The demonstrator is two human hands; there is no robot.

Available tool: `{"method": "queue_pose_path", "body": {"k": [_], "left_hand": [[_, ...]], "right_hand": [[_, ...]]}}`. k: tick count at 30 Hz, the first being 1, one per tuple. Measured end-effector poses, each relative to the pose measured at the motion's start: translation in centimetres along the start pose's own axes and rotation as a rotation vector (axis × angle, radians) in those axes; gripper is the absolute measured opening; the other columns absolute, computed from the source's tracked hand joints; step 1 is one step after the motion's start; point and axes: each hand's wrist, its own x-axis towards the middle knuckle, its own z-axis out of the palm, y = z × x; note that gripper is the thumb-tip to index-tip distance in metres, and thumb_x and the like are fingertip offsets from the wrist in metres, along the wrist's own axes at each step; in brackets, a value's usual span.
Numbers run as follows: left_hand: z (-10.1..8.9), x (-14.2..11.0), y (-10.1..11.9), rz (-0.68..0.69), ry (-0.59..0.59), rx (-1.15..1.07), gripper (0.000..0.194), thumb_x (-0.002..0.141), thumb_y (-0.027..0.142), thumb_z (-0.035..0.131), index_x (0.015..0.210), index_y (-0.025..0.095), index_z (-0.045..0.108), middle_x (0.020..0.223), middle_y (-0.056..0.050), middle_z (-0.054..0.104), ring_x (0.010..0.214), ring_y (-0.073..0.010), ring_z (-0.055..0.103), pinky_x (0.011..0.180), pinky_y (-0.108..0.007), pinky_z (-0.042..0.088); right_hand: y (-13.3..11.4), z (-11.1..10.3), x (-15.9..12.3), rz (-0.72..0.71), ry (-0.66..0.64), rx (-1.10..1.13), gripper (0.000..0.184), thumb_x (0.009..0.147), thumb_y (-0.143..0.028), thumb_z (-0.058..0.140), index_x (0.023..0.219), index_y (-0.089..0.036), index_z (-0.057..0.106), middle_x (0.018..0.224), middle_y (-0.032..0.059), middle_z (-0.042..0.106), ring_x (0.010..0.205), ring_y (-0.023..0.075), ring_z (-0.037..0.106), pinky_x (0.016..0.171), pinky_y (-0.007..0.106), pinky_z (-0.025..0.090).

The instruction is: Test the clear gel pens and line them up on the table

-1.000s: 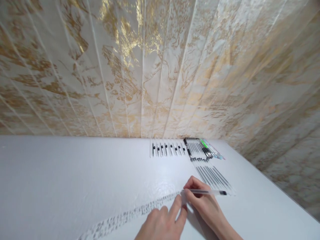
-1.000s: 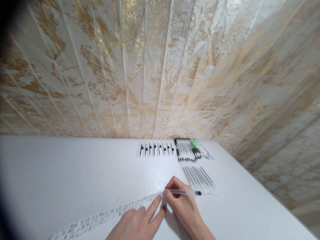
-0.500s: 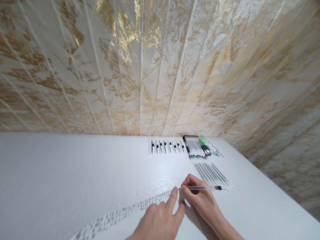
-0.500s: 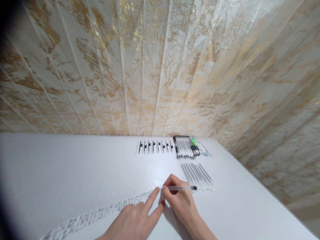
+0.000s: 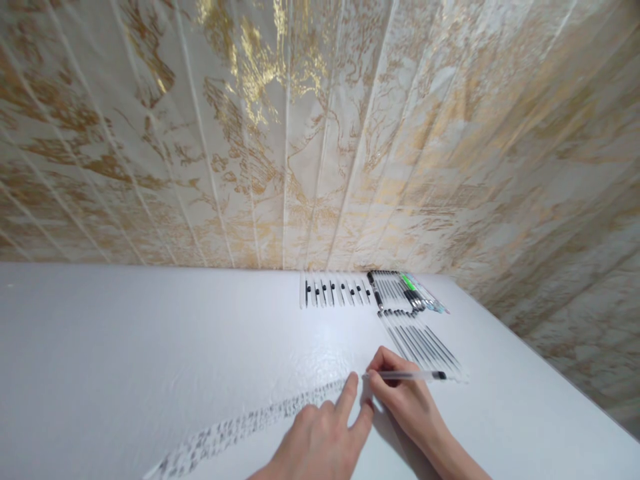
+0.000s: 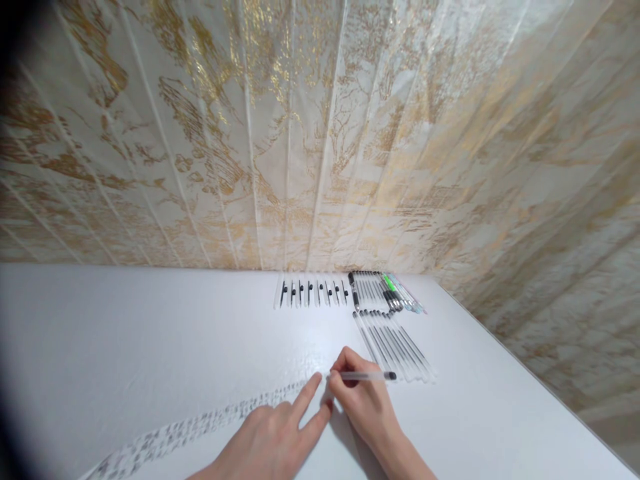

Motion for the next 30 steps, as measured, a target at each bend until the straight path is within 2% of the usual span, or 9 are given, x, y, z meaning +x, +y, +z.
{"method": "queue_pose_path", "body": {"k": [5, 9, 12, 14, 17, 21, 25, 27, 30], "left_hand": [[0.4, -0.2, -0.3, -0.043, 0.028, -0.127, 0.058, 0.079, 0.004, 0.045, 0.137, 0.013, 0.04, 0.139, -0.029, 0.044, 0.073, -0.0261, 0.07, 0.052, -0.03, 0.051], [1.0, -0.4, -1.0, -0.225, 0.26, -0.631, 0.059, 0.075, 0.005, 0.048, 0.131, 0.02, 0.039, 0.116, -0.011, 0.059, 0.079, -0.0191, 0.065, 0.066, -0.027, 0.049], [1.2, -0.3, -1.8, -0.369, 0.425, -0.97, 0.059, 0.077, 0.007, 0.047, 0.131, 0.023, 0.03, 0.096, -0.001, 0.055, 0.078, -0.0152, 0.06, 0.073, -0.027, 0.046], [1.3, 0.0, -2.2, -0.426, 0.463, -1.068, 0.061, 0.078, 0.007, 0.047, 0.132, 0.023, 0.025, 0.088, 0.002, 0.051, 0.077, -0.0145, 0.056, 0.076, -0.027, 0.044], [1.3, 0.2, -2.4, -0.443, 0.477, -1.141, 0.063, 0.078, 0.008, 0.049, 0.133, 0.024, 0.023, 0.08, 0.005, 0.045, 0.076, -0.0145, 0.052, 0.078, -0.028, 0.041], [0.8, 0.0, -2.4, -0.401, 0.51, -1.323, 0.045, 0.088, 0.021, 0.049, 0.13, 0.024, 0.033, 0.078, 0.005, 0.045, 0.07, -0.0129, 0.048, 0.071, -0.025, 0.039], [0.1, 0.3, -2.7, -0.357, 0.532, -1.834, 0.03, 0.094, 0.041, 0.044, 0.115, 0.019, 0.048, 0.072, 0.004, 0.051, 0.058, -0.0105, 0.046, 0.057, -0.022, 0.036], [-0.3, 0.5, -3.0, -0.354, 0.551, -2.162, 0.031, 0.095, 0.042, 0.04, 0.109, 0.016, 0.05, 0.076, -0.002, 0.061, 0.064, -0.0131, 0.056, 0.063, -0.025, 0.042], [-0.4, 0.7, -3.1, -0.363, 0.485, -2.498, 0.027, 0.095, 0.036, 0.038, 0.106, 0.014, 0.05, 0.102, -0.015, 0.069, 0.099, -0.0223, 0.064, 0.089, -0.036, 0.044]], "right_hand": [[0.5, -0.3, 0.0, 0.003, 0.02, 0.048, 0.017, 0.076, -0.025, 0.055, 0.062, -0.019, 0.048, 0.053, -0.0051, 0.047, 0.051, 0.0107, 0.041, 0.05, 0.023, 0.032], [0.6, -0.9, -0.1, 0.041, 0.139, 0.199, 0.025, 0.081, -0.043, 0.06, 0.075, -0.019, 0.058, 0.056, -0.0046, 0.047, 0.049, 0.0113, 0.041, 0.047, 0.023, 0.032], [-0.1, -0.9, -0.5, -0.056, 0.21, 0.211, 0.026, 0.079, -0.045, 0.064, 0.084, -0.02, 0.064, 0.073, 0.0001, 0.057, 0.056, 0.0129, 0.047, 0.052, 0.024, 0.037], [-1.1, -0.6, -1.1, -0.108, 0.169, 0.236, 0.024, 0.081, -0.044, 0.063, 0.088, -0.021, 0.065, 0.08, 0.0016, 0.06, 0.06, 0.0134, 0.049, 0.056, 0.024, 0.04], [-2.8, 0.2, -2.0, -0.129, 0.085, 0.304, 0.021, 0.084, -0.042, 0.06, 0.086, -0.022, 0.061, 0.075, 0.0005, 0.058, 0.064, 0.0146, 0.052, 0.059, 0.024, 0.042], [-4.2, 0.6, -2.6, -0.193, 0.114, 0.298, 0.02, 0.085, -0.039, 0.06, 0.078, -0.021, 0.057, 0.07, 0.0005, 0.055, 0.067, 0.0157, 0.053, 0.062, 0.025, 0.043], [-4.2, 0.0, -2.8, -0.368, 0.171, 0.228, 0.009, 0.088, -0.028, 0.057, 0.081, -0.022, 0.058, 0.069, 0.0004, 0.054, 0.064, 0.0149, 0.051, 0.058, 0.024, 0.042], [-4.2, -0.1, -2.8, -0.486, 0.143, 0.171, 0.006, 0.089, -0.02, 0.054, 0.086, -0.023, 0.058, 0.069, 0.0006, 0.055, 0.061, 0.0147, 0.052, 0.057, 0.025, 0.043], [-4.3, 0.3, -3.0, -0.61, 0.09, 0.088, 0.016, 0.088, -0.015, 0.051, 0.095, -0.025, 0.06, 0.074, 0.0035, 0.06, 0.064, 0.0166, 0.057, 0.059, 0.027, 0.047]]}}
